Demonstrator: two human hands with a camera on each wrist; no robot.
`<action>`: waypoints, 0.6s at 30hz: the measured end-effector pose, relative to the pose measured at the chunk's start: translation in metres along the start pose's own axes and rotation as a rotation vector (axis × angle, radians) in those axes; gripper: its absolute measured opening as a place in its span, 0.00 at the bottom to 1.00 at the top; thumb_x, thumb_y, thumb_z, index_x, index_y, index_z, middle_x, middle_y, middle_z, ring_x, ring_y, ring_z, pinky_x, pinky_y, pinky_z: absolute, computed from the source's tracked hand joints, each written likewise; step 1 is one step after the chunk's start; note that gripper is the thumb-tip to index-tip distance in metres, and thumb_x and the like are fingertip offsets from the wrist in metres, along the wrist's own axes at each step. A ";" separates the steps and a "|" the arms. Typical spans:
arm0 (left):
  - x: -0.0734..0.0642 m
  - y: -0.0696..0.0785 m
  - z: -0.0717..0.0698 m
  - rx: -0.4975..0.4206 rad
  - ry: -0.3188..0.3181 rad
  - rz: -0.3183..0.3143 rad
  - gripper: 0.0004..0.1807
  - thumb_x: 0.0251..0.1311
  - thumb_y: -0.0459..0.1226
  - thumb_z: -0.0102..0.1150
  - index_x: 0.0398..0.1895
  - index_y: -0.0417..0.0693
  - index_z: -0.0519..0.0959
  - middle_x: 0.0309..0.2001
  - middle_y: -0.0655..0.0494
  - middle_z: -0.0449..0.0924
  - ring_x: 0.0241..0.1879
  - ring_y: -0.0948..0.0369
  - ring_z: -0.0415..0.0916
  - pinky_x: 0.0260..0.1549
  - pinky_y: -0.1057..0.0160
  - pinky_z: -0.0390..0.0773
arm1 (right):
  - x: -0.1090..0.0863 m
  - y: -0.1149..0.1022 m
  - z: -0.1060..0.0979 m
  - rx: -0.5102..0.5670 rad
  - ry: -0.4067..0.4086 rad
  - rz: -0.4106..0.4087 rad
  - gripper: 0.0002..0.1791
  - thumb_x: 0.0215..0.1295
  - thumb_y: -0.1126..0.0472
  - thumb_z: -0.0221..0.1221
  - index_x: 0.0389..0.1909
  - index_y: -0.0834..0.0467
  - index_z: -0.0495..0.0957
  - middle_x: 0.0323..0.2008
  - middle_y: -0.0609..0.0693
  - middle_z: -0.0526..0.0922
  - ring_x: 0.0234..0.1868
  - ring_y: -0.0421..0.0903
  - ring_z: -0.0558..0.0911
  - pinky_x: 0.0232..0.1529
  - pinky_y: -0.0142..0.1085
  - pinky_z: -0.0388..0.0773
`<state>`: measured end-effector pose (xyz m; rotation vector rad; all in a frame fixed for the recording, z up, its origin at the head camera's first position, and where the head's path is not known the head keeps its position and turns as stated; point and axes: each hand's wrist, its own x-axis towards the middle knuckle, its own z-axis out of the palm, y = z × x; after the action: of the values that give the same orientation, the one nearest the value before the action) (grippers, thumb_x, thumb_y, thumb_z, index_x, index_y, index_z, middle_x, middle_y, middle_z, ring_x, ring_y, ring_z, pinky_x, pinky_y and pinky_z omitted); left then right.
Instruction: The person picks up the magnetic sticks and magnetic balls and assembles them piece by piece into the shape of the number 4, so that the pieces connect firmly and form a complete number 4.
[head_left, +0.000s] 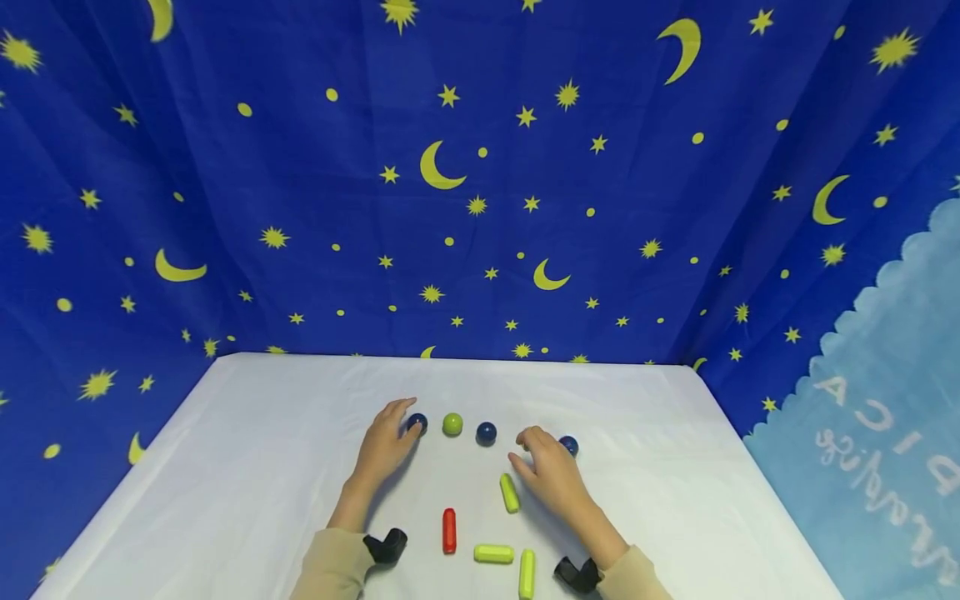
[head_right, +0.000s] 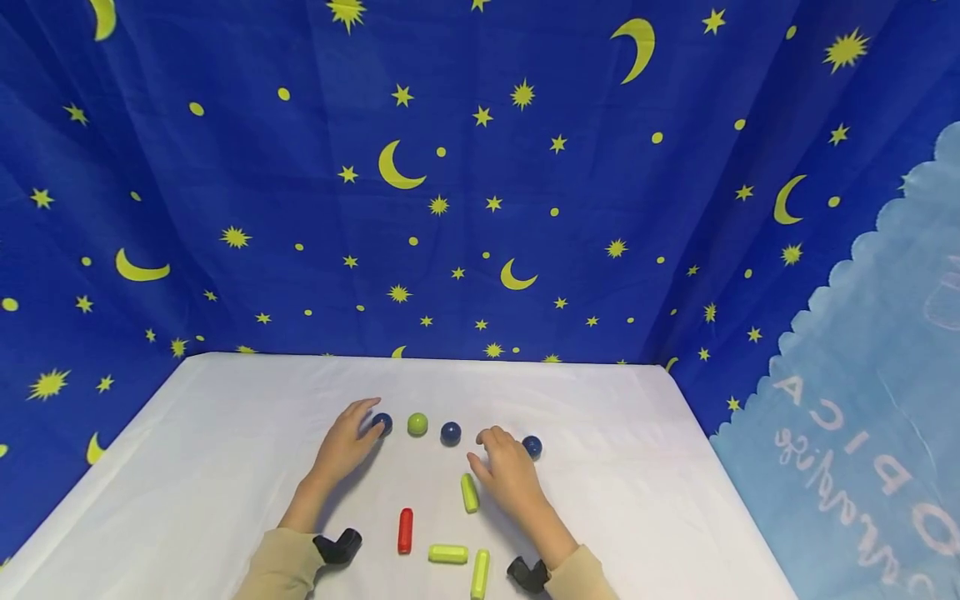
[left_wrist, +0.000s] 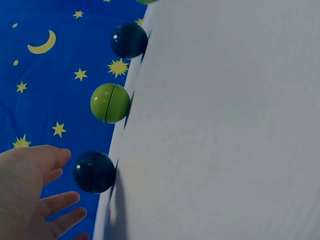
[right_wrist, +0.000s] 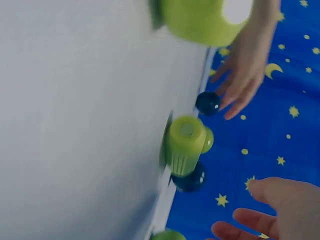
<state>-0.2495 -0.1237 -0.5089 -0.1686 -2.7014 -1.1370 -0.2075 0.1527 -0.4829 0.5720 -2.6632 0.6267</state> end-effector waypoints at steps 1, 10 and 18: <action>0.000 -0.002 0.002 0.001 0.005 -0.007 0.26 0.63 0.41 0.56 0.64 0.44 0.69 0.64 0.41 0.69 0.64 0.43 0.65 0.63 0.44 0.63 | -0.001 0.001 0.001 0.004 -0.007 -0.006 0.10 0.60 0.57 0.63 0.38 0.58 0.77 0.33 0.48 0.80 0.35 0.42 0.79 0.37 0.36 0.76; 0.002 -0.013 0.012 -0.082 0.050 -0.001 0.22 0.62 0.39 0.58 0.60 0.44 0.73 0.60 0.43 0.73 0.62 0.45 0.70 0.62 0.47 0.65 | -0.010 0.008 0.014 0.110 -0.065 -0.020 0.10 0.59 0.56 0.63 0.37 0.56 0.77 0.30 0.44 0.77 0.26 0.33 0.70 0.28 0.28 0.68; 0.002 -0.017 0.019 -0.153 0.119 0.062 0.19 0.58 0.35 0.62 0.53 0.41 0.77 0.54 0.43 0.78 0.57 0.46 0.74 0.60 0.48 0.68 | -0.017 0.017 0.025 0.153 -0.063 -0.104 0.12 0.57 0.54 0.65 0.38 0.55 0.77 0.28 0.42 0.75 0.26 0.31 0.69 0.27 0.26 0.68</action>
<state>-0.2571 -0.1217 -0.5327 -0.1994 -2.4897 -1.2920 -0.2063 0.1600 -0.5170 0.7795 -2.6380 0.7986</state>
